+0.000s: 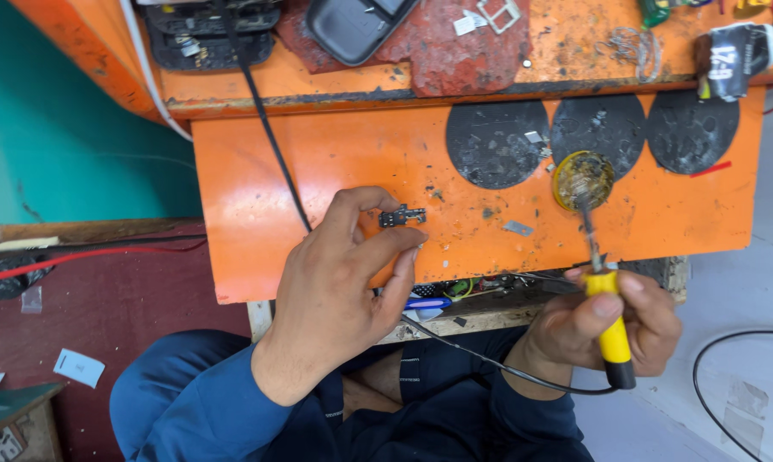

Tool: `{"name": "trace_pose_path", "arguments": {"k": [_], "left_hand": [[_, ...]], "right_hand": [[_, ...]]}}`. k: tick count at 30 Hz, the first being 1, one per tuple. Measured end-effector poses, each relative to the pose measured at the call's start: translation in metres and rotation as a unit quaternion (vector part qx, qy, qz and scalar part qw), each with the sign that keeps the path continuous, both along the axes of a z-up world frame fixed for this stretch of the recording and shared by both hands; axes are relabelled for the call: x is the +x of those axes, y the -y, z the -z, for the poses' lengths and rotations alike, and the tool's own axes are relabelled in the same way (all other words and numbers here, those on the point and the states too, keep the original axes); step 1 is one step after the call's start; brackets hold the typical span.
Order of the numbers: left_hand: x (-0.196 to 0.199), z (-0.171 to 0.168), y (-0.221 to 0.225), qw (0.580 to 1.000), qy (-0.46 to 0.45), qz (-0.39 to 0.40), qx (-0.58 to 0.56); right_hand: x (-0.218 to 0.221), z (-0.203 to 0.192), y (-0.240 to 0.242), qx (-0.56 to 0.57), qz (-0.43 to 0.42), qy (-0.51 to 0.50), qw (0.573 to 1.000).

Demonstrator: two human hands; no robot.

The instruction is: The person solders components onto a small circuit board using a soldering iron and wire.

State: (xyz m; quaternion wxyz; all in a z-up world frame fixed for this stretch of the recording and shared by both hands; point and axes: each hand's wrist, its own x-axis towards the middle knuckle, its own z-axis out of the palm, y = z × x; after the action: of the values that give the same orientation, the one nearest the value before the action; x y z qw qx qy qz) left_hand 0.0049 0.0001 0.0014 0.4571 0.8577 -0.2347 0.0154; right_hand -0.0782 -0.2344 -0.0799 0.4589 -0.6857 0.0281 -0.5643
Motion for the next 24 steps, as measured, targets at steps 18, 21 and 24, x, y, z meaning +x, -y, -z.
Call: {"name": "trace_pose_path", "arguments": {"k": [18, 21, 24], "left_hand": [[0.000, 0.000, 0.003, 0.999, -0.001, 0.004, 0.032], [0.000, 0.000, 0.003, 1.000, 0.020, 0.003, 0.022], [0.000, 0.001, 0.002, 1.000, 0.013, 0.005, 0.018]], "right_hand": [[-0.005, -0.011, 0.016, -0.112, 0.179, -0.132, 0.968], [-0.006, -0.014, 0.011, -0.072, 0.179, -0.124, 0.973], [-0.008, -0.015, 0.006, 0.023, 0.075, -0.038, 0.996]]}}
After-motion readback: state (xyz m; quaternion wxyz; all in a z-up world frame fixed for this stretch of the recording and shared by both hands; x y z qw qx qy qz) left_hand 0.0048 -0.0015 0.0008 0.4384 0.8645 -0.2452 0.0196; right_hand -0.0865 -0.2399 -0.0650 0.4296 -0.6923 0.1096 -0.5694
